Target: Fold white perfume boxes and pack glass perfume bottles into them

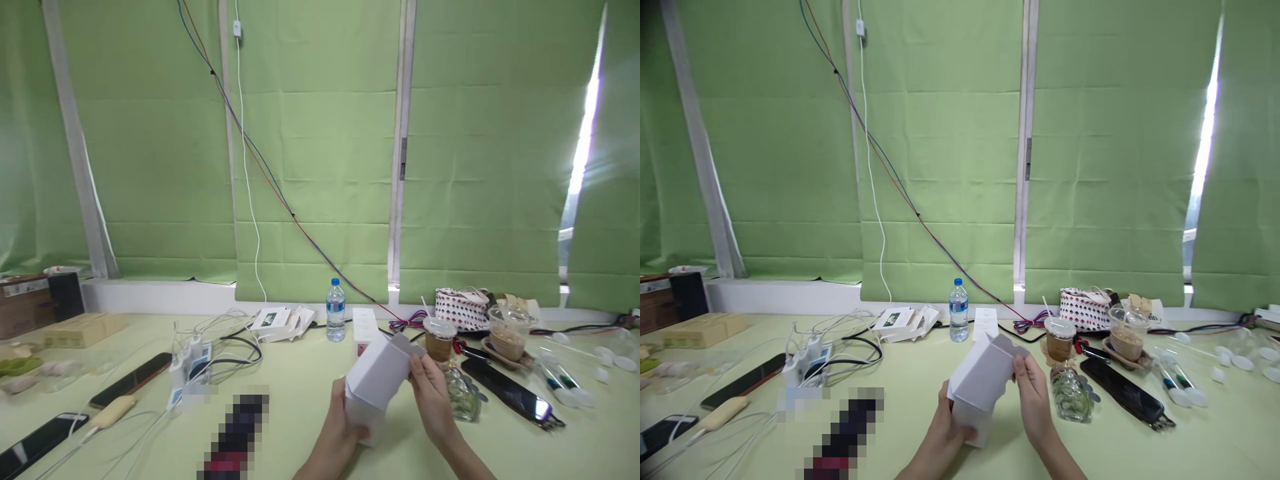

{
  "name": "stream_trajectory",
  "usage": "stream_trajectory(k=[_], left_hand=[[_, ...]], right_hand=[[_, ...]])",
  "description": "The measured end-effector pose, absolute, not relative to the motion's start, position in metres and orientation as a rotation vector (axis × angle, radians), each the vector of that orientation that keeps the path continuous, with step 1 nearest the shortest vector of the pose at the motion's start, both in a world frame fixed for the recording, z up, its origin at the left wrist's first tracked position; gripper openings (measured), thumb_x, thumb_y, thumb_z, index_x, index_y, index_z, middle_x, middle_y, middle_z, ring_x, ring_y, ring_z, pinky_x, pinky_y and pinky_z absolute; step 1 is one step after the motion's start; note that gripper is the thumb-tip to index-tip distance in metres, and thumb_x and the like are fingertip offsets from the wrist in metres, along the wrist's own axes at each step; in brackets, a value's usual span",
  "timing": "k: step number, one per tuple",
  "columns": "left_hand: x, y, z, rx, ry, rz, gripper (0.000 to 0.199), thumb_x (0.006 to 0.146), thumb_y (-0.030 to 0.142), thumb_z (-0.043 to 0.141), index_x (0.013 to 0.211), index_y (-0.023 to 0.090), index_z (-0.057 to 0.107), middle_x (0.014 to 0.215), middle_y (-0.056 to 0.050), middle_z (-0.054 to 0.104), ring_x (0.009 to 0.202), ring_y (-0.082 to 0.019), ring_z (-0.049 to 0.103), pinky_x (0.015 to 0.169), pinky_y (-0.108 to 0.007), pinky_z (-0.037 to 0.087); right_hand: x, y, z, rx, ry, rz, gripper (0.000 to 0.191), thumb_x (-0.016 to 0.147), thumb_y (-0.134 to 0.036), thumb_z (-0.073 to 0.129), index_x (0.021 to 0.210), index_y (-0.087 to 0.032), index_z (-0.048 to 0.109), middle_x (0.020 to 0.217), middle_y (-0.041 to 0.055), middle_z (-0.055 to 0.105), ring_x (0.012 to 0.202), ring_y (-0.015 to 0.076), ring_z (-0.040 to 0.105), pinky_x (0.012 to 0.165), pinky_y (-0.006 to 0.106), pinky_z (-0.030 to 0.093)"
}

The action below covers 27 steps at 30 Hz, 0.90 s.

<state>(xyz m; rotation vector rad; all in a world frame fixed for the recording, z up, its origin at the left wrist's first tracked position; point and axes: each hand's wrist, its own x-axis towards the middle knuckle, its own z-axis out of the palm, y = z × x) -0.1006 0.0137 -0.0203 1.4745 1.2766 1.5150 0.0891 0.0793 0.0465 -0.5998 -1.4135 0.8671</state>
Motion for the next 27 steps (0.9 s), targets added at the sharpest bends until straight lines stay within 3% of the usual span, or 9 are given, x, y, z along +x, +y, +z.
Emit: stream_trajectory(k=[4,7,10,13,16,22,27], left_hand=[[-0.103,0.019,-0.032,1.457,1.276,1.528,0.079,0.056,-0.001,0.059,0.126,0.023,0.033,0.117,-0.008,0.054,0.111,-0.028,0.047,0.099,-0.039,0.035],[-0.107,0.022,-0.03,1.439,1.255,1.572,0.08,0.056,-0.001,0.056,0.128,0.025,0.032,0.122,-0.007,0.05,0.112,-0.026,0.047,0.099,-0.037,0.035],[-0.112,0.023,-0.027,1.444,1.254,1.561,0.083,0.055,0.0,0.056,0.13,0.026,0.03,0.122,-0.006,0.049,0.111,-0.025,0.047,0.098,-0.035,0.036],[-0.117,0.026,-0.029,1.434,1.283,1.526,0.088,0.056,0.002,0.056,0.134,0.025,0.021,0.115,-0.005,0.05,0.105,-0.024,0.049,0.095,-0.035,0.037],[-0.119,0.028,-0.033,1.443,1.294,1.522,0.089,0.059,0.006,0.06,0.136,0.026,0.018,0.116,-0.006,0.047,0.106,-0.024,0.048,0.096,-0.036,0.037],[-0.124,0.025,-0.031,1.488,1.276,1.493,0.091,0.07,0.018,0.066,0.141,0.028,0.01,0.119,-0.006,0.044,0.102,-0.021,0.049,0.096,-0.036,0.036],[-0.127,0.024,-0.035,1.652,1.283,1.515,0.073,0.075,0.014,0.061,0.136,0.028,0.023,0.118,-0.006,0.046,0.092,-0.018,0.051,0.09,-0.034,0.039]], right_hand=[[0.067,0.084,0.066,-0.598,-1.427,0.892,0.041,0.087,-0.057,0.048,0.066,-0.021,0.051,0.059,-0.0029,0.044,0.056,0.0146,0.043,0.051,0.026,0.039],[0.064,0.096,0.07,-0.629,-1.423,0.878,0.045,0.084,-0.061,0.049,0.063,-0.022,0.049,0.058,-0.0035,0.043,0.055,0.0144,0.042,0.05,0.025,0.038],[0.07,0.111,0.064,-0.613,-1.479,0.864,0.043,0.085,-0.06,0.048,0.07,-0.021,0.056,0.063,-0.0002,0.053,0.061,0.0171,0.049,0.054,0.026,0.042],[0.076,0.123,0.059,-0.535,-1.63,0.81,0.039,0.087,-0.055,0.048,0.089,-0.02,0.064,0.087,0.0062,0.067,0.078,0.0216,0.059,0.065,0.028,0.047],[0.079,0.129,0.059,-0.478,-1.745,0.746,0.036,0.092,-0.048,0.043,0.097,-0.02,0.065,0.102,0.0078,0.068,0.084,0.0224,0.061,0.07,0.029,0.048],[0.072,0.125,0.068,-0.419,-1.821,0.672,0.033,0.095,-0.042,0.039,0.097,-0.02,0.064,0.101,0.0082,0.067,0.085,0.0216,0.061,0.073,0.028,0.049],[0.069,0.122,0.071,-0.474,-1.81,0.694,0.031,0.096,-0.04,0.038,0.1,-0.021,0.062,0.102,0.007,0.066,0.091,0.0216,0.06,0.076,0.027,0.048]])
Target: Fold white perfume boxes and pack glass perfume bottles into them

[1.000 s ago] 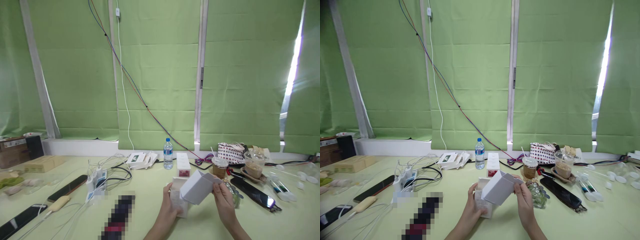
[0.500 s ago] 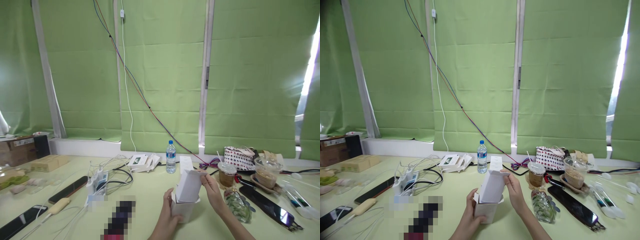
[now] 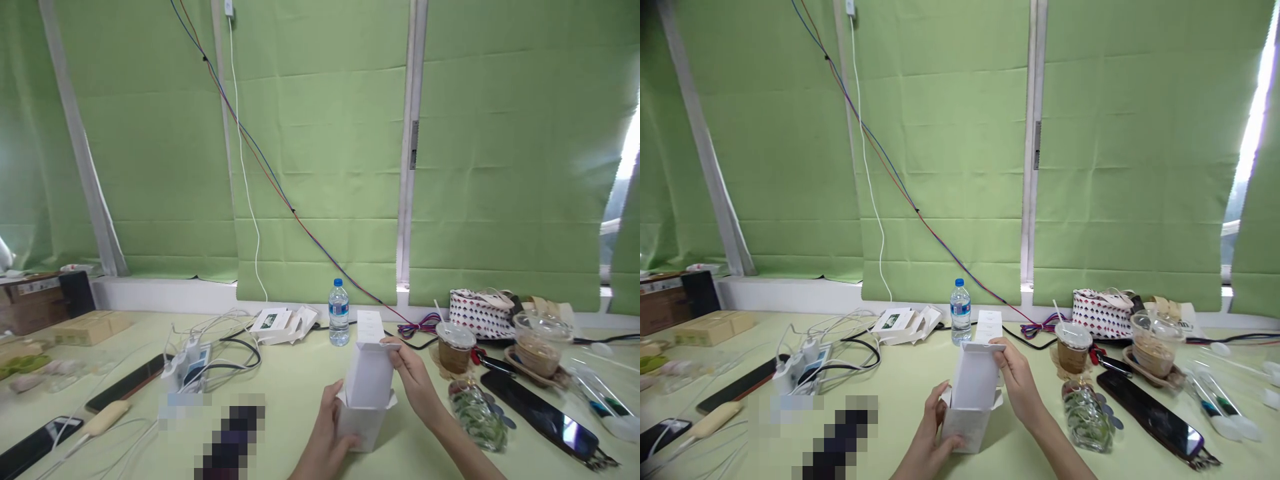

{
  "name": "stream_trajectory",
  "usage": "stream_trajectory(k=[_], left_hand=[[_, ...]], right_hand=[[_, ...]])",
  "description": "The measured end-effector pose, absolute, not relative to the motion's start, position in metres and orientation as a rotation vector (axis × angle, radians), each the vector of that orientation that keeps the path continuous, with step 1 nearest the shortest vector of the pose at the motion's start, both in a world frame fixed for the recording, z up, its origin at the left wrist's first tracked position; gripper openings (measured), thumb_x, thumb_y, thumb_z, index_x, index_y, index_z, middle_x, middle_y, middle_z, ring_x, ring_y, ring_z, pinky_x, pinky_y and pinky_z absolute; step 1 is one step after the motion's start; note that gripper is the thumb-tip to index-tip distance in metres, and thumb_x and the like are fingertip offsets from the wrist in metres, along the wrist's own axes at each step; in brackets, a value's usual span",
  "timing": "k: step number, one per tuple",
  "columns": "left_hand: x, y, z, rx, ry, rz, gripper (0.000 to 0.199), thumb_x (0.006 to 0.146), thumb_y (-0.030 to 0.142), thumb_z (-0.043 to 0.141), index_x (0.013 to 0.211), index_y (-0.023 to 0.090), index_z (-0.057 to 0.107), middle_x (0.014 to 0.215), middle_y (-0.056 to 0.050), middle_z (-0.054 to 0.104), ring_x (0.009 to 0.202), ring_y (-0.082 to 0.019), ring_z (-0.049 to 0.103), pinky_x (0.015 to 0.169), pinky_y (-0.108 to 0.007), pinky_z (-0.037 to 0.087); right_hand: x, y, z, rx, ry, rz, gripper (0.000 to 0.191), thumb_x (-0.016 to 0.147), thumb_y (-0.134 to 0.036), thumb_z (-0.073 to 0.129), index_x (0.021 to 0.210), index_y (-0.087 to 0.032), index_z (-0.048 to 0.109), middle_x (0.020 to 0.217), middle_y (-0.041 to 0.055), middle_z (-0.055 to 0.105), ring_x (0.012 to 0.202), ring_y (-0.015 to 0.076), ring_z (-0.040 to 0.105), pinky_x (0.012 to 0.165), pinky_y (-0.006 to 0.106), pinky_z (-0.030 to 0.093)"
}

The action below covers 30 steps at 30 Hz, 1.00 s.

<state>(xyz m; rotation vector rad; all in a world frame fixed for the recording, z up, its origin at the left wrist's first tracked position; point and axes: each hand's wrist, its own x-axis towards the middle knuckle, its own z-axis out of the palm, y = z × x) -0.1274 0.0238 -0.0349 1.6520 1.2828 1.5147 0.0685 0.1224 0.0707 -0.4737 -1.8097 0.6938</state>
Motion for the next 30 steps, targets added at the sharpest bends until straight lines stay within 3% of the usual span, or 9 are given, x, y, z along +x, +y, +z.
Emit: stream_trajectory(k=[5,10,19,25,30], left_hand=[[-0.136,0.026,-0.048,1.737,1.354,1.469,0.062,0.074,0.01,0.058,0.128,0.024,0.032,0.115,-0.007,0.05,0.1,-0.022,0.051,0.093,-0.035,0.038],[-0.14,0.027,-0.053,1.743,1.422,1.425,0.066,0.074,0.008,0.057,0.131,0.024,0.028,0.108,-0.006,0.052,0.094,-0.021,0.052,0.091,-0.035,0.039],[-0.136,0.023,-0.045,1.703,1.396,1.425,0.058,0.081,0.022,0.057,0.129,0.024,0.023,0.091,-0.001,0.053,0.083,-0.019,0.051,0.081,-0.033,0.041],[-0.13,0.021,-0.039,1.652,1.396,1.492,0.057,0.081,0.025,0.057,0.126,0.024,0.023,0.085,0.001,0.05,0.078,-0.018,0.05,0.078,-0.032,0.038],[-0.128,0.02,-0.036,1.61,1.406,1.488,0.058,0.079,0.024,0.059,0.125,0.024,0.023,0.082,0.003,0.049,0.078,-0.017,0.049,0.079,-0.032,0.037]], right_hand=[[0.067,0.12,0.072,-0.469,-1.841,0.704,0.029,0.097,-0.038,0.036,0.097,-0.022,0.06,0.101,0.0059,0.065,0.092,0.0203,0.059,0.079,0.027,0.046],[0.065,0.117,0.072,-0.412,-1.912,0.687,0.025,0.097,-0.033,0.036,0.095,-0.023,0.058,0.098,0.0051,0.063,0.096,0.0198,0.058,0.082,0.026,0.045],[0.067,0.112,0.08,-0.395,-1.992,0.678,0.022,0.098,-0.03,0.036,0.095,-0.023,0.057,0.098,0.0052,0.063,0.097,0.0194,0.058,0.082,0.026,0.044],[0.067,0.113,0.081,-0.426,-1.985,0.699,0.022,0.098,-0.031,0.037,0.094,-0.022,0.057,0.095,0.0043,0.062,0.091,0.0183,0.058,0.077,0.026,0.045],[0.067,0.11,0.083,-0.473,-1.966,0.718,0.026,0.097,-0.034,0.037,0.087,-0.021,0.056,0.086,0.0038,0.059,0.079,0.0176,0.058,0.064,0.025,0.044]])
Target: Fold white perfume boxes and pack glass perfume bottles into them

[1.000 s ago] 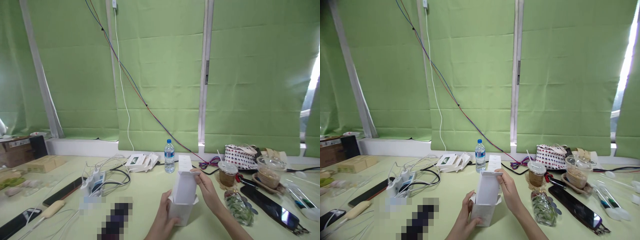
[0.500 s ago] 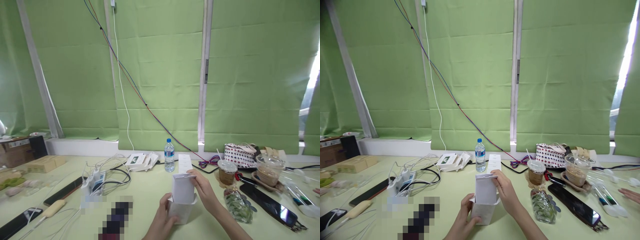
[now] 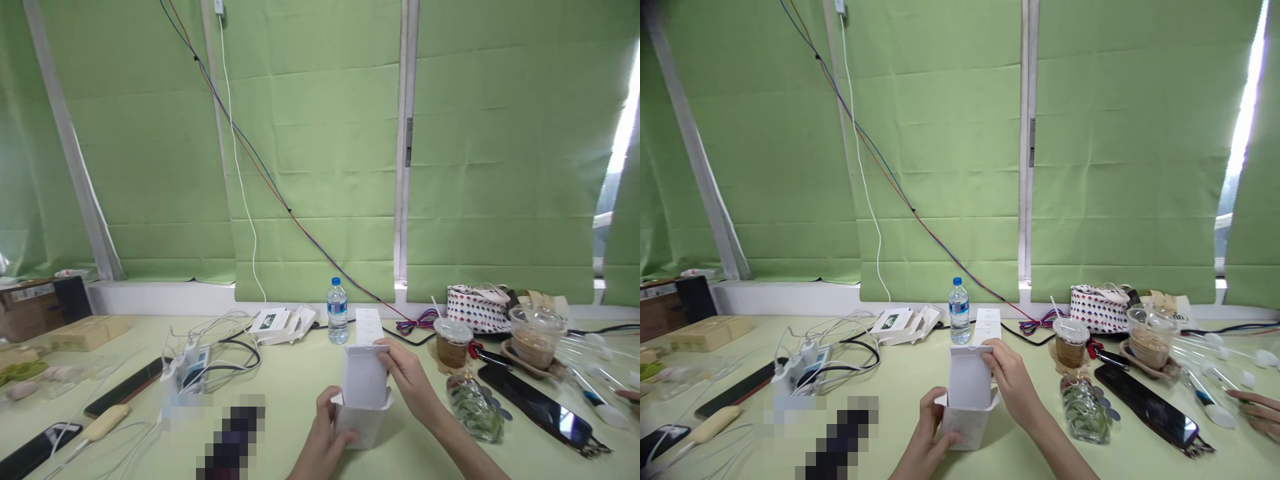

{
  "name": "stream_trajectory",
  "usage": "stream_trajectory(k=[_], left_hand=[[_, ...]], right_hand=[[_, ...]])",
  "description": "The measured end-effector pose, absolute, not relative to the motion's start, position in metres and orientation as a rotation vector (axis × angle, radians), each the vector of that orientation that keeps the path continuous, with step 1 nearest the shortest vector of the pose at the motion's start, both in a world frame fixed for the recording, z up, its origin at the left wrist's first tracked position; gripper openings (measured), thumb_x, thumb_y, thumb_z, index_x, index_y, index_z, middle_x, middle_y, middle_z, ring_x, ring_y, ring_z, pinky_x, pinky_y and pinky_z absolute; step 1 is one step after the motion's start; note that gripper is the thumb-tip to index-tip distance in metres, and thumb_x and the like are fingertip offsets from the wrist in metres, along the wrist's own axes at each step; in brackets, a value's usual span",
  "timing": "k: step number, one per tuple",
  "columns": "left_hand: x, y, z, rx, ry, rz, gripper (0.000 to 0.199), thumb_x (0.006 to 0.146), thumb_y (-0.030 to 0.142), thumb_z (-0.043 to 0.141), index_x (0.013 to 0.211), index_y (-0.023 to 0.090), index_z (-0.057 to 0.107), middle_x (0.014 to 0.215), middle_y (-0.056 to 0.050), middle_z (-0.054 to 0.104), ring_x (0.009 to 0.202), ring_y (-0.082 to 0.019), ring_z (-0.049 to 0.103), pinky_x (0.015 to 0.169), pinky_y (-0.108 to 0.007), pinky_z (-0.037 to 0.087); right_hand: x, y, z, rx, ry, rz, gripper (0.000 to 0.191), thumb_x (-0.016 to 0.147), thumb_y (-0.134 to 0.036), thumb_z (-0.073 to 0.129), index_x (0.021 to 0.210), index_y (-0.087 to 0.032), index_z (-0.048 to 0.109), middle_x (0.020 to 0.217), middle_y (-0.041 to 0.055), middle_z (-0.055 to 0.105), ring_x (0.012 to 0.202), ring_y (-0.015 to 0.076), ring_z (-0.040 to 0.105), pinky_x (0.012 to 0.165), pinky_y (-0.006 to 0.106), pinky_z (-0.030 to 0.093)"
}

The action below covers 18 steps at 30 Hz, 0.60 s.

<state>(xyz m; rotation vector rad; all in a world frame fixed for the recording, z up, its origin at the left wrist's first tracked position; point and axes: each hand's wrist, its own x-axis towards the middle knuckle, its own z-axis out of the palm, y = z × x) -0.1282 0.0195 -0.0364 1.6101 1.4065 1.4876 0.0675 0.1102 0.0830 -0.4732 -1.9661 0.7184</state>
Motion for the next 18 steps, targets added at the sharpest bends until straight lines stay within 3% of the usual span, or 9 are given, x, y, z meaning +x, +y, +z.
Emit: stream_trajectory(k=[3,9,18], left_hand=[[-0.128,0.02,-0.037,1.613,1.404,1.485,0.06,0.077,0.021,0.059,0.124,0.024,0.022,0.081,0.003,0.049,0.078,-0.017,0.05,0.079,-0.033,0.038],[-0.123,0.022,-0.037,1.559,1.404,1.527,0.064,0.073,0.019,0.063,0.123,0.025,0.023,0.079,0.005,0.049,0.077,-0.016,0.051,0.08,-0.032,0.041],[-0.112,0.015,-0.016,1.475,1.404,1.45,0.075,0.067,0.011,0.056,0.131,0.023,0.019,0.093,-0.001,0.062,0.085,-0.018,0.06,0.085,-0.034,0.046]], right_hand=[[0.068,0.107,0.085,-0.5,-1.976,0.697,0.028,0.098,-0.035,0.036,0.084,-0.021,0.056,0.083,0.0035,0.058,0.077,0.0178,0.057,0.063,0.025,0.045],[0.068,0.099,0.091,-0.437,-2.01,0.594,0.022,0.098,-0.03,0.037,0.094,-0.021,0.057,0.093,0.0055,0.062,0.092,0.0197,0.059,0.079,0.028,0.047],[0.063,0.081,0.093,-0.421,-2.056,0.471,0.026,0.098,-0.025,0.034,0.087,-0.022,0.057,0.098,0.0083,0.061,0.088,0.0199,0.06,0.074,0.029,0.049]])
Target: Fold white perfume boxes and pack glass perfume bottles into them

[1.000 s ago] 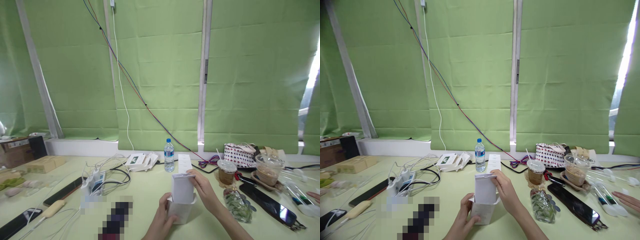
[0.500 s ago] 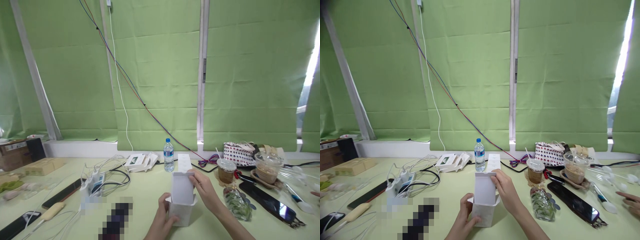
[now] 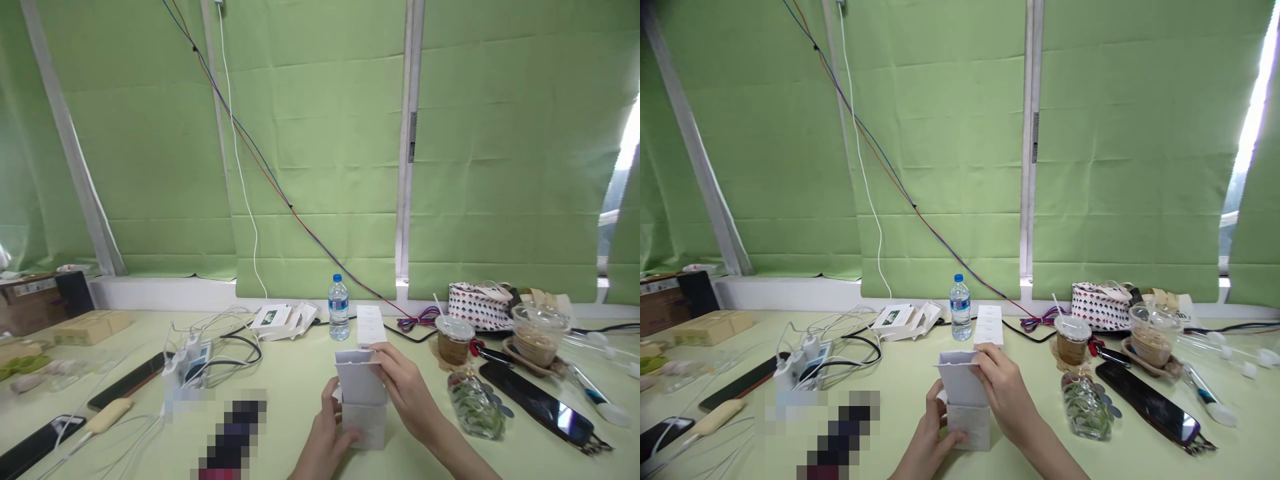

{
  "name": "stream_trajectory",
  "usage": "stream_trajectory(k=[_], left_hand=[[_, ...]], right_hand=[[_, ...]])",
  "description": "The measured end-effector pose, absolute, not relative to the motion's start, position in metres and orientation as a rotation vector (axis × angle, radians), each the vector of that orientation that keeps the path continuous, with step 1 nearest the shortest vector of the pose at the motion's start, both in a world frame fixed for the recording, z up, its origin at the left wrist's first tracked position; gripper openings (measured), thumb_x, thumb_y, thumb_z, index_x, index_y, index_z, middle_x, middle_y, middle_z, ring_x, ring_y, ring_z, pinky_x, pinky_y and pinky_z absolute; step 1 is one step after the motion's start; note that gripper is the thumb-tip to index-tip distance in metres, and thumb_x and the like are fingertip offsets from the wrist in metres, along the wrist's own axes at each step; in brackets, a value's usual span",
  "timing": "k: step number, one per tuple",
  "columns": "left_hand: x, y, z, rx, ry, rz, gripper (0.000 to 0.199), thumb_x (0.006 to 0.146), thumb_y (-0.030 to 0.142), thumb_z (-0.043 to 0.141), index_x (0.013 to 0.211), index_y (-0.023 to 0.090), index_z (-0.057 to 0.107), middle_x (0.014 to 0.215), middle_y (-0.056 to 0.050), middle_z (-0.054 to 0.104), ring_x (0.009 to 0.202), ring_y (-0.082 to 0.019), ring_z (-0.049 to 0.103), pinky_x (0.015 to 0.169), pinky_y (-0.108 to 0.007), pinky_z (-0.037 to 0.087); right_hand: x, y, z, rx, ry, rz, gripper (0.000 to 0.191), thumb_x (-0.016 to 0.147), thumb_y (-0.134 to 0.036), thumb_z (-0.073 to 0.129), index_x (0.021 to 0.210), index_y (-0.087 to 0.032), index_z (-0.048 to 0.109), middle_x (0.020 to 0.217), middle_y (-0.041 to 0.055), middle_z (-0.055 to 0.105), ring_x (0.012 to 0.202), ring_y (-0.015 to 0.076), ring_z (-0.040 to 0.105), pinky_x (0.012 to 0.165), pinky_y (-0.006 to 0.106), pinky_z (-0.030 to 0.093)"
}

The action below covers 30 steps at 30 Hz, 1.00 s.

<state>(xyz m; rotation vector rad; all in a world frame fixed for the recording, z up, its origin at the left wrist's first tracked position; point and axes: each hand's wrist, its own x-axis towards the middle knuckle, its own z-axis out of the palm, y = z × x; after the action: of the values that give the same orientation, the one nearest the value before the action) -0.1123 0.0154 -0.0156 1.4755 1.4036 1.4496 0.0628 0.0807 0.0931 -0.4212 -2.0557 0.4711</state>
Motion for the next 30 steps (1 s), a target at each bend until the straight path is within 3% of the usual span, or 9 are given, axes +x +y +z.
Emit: stream_trajectory(k=[9,16,19,24,30], left_hand=[[-0.112,0.017,-0.017,1.432,1.463,1.487,0.073,0.064,0.008,0.057,0.126,0.024,0.022,0.086,0.001,0.062,0.082,-0.019,0.062,0.082,-0.036,0.048],[-0.111,0.02,-0.017,1.334,1.443,1.542,0.075,0.063,0.011,0.063,0.124,0.025,0.023,0.088,0.001,0.062,0.08,-0.019,0.063,0.076,-0.035,0.051],[-0.111,0.02,-0.016,1.351,1.454,1.567,0.07,0.067,0.014,0.062,0.125,0.025,0.024,0.092,-0.001,0.061,0.084,-0.02,0.063,0.079,-0.035,0.05],[-0.118,0.014,-0.013,1.521,1.547,1.462,0.058,0.078,0.021,0.059,0.128,0.023,0.029,0.09,-0.002,0.061,0.083,-0.02,0.061,0.083,-0.037,0.048],[-0.121,0.009,-0.006,1.611,1.523,1.408,0.041,0.083,0.029,0.058,0.118,0.023,0.039,0.095,-0.004,0.066,0.088,-0.022,0.063,0.083,-0.037,0.049]], right_hand=[[0.058,0.077,0.085,-0.455,-1.99,0.5,0.025,0.098,-0.025,0.034,0.094,-0.022,0.059,0.103,0.0083,0.061,0.095,0.0204,0.06,0.079,0.029,0.049],[0.054,0.093,0.073,-0.477,-2.159,0.642,0.03,0.097,-0.029,0.04,0.075,-0.02,0.059,0.089,0.0048,0.062,0.082,0.0178,0.059,0.074,0.029,0.048],[0.06,0.097,0.078,-0.455,-2.305,0.634,0.026,0.094,-0.025,0.047,0.072,-0.02,0.061,0.09,0.0044,0.062,0.087,0.0191,0.059,0.077,0.031,0.047],[0.072,0.098,0.089,-0.438,-2.504,0.525,0.02,0.085,-0.011,0.056,0.071,-0.021,0.067,0.1,0.0043,0.06,0.094,0.02,0.058,0.081,0.031,0.047],[0.067,0.099,0.076,-0.469,-2.573,0.144,0.027,0.082,-0.002,0.053,0.068,-0.02,0.067,0.088,0.0041,0.065,0.085,0.0215,0.059,0.068,0.029,0.047]])
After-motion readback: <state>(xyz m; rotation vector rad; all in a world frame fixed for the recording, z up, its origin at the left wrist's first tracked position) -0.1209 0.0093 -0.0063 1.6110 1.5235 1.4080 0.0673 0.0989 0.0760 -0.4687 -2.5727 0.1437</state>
